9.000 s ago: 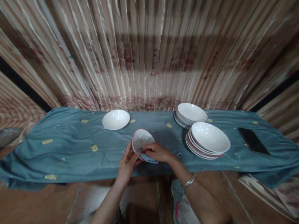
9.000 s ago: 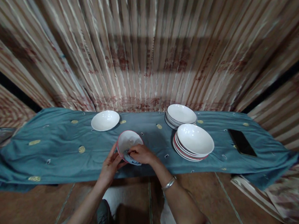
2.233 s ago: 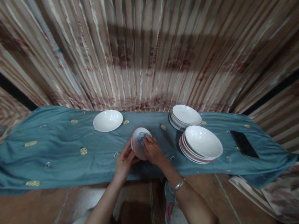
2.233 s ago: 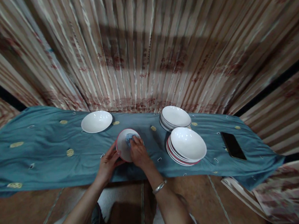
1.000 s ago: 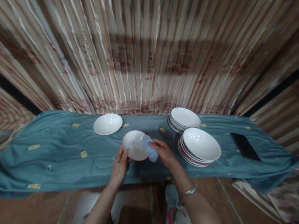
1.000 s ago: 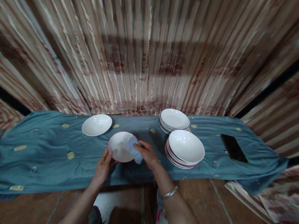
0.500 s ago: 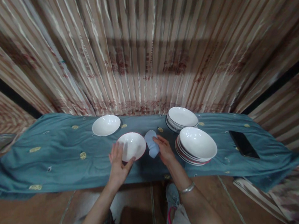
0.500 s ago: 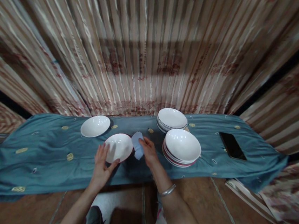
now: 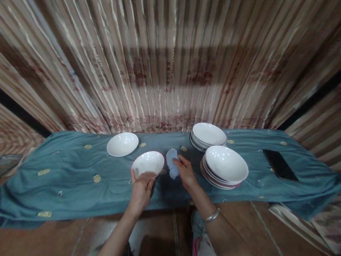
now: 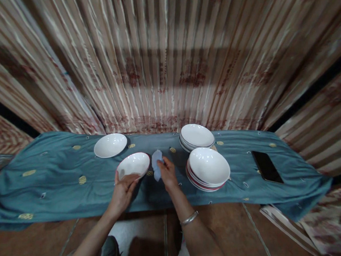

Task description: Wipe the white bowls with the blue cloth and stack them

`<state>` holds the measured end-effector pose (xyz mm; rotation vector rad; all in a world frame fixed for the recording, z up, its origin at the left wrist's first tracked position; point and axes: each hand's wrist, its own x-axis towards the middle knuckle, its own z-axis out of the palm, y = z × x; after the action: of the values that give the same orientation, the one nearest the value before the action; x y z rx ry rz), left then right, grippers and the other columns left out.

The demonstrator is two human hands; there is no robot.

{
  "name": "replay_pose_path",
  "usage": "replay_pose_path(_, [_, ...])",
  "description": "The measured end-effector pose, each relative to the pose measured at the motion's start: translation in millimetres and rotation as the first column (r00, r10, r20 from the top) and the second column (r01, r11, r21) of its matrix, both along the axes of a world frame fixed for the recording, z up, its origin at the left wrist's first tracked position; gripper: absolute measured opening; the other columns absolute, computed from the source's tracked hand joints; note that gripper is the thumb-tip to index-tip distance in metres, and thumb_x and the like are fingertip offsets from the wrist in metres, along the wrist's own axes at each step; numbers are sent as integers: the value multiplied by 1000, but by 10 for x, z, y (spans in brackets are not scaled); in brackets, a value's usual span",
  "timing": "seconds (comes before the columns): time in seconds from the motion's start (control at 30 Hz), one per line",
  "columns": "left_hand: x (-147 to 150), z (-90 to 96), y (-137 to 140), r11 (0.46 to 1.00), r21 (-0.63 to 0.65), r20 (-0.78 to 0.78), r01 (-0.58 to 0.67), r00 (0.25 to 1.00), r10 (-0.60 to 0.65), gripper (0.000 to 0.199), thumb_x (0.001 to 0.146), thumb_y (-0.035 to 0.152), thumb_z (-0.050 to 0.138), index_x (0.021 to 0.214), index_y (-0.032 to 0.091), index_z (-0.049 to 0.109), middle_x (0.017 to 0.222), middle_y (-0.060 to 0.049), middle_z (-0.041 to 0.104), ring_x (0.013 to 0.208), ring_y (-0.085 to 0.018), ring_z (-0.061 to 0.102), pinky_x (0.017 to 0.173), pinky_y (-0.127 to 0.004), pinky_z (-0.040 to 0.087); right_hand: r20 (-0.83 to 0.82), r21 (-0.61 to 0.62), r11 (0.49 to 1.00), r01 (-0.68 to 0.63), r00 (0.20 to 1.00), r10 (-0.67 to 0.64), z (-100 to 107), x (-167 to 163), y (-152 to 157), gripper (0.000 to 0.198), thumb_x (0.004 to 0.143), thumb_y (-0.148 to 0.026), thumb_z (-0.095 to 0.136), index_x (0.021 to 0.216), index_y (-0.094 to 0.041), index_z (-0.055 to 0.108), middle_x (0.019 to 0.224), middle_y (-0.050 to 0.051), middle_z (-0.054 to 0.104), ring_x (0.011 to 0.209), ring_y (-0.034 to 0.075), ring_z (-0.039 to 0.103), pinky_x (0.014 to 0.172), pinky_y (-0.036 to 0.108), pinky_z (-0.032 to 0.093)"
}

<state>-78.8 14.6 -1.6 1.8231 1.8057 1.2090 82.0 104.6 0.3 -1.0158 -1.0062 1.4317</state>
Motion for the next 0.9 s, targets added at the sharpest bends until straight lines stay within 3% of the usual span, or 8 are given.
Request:
replay_pose_path(0.1, [-49,91,71,985,-27,286,-172,943,173,14,75,29,61,75,25,75,82,-4,76,88,-27,66,113,-53,6,137,105,994,5,990,-19,-23,-47,-1,40,72,-44,60,101,-16,67,83,2,70,72,17,61,67,29,48])
replay_pose_path(0.23, [-47,239,117,966,-149,690,-211,677,254,21,61,38,74,69,19,74,64,-4,71,65,-21,63,82,-38,46,335,333,943,-26,938,-92,88,-128,-132,39,85,-40,50,113,-16,63,105,9,69,96,23,62,88,37,48])
replay_pose_path(0.33, [31,331,114,970,-184,878,-158,418,234,32,52,37,81,72,14,73,58,-3,68,54,-15,58,59,-27,45,442,560,820,-115,879,-178,235,-204,-332,41,92,-34,43,128,-17,53,131,12,56,121,22,51,104,39,39])
replay_pose_path(0.43, [117,384,102,983,-145,954,-108,247,168,27,49,28,82,68,12,72,57,-3,68,53,-15,59,57,-25,45,569,691,660,-295,784,-246,316,-279,-515,41,96,-29,37,133,-17,50,143,13,44,132,22,41,108,40,35])
replay_pose_path(0.53, [160,402,85,992,-108,973,-72,196,120,22,46,21,81,64,13,70,56,-4,68,62,-19,64,64,-28,48,642,737,536,-412,674,-365,297,-343,-601,37,96,-24,37,127,-17,56,141,14,45,130,23,42,105,39,37])
replay_pose_path(0.6, [163,396,72,994,-96,975,-58,194,106,20,47,21,80,64,14,70,57,-4,68,69,-21,66,69,-29,49,660,744,499,-444,600,-452,260,-380,-613,35,96,-23,39,126,-18,56,140,13,47,131,24,40,103,41,37])
replay_pose_path(0.73, [146,353,47,995,-80,978,-66,187,91,18,54,27,77,66,16,70,63,-3,70,78,-22,67,73,-29,49,703,711,498,-497,490,-515,216,-442,-612,42,94,-29,44,136,-20,45,146,10,41,139,27,27,108,49,27])
replay_pose_path(0.9, [126,294,33,995,-67,981,-69,178,79,22,53,29,80,67,15,70,67,-4,71,76,-20,67,70,-27,48,726,687,535,-492,489,-484,239,-484,-567,45,95,-29,40,139,-19,40,150,12,35,141,25,23,112,52,17])
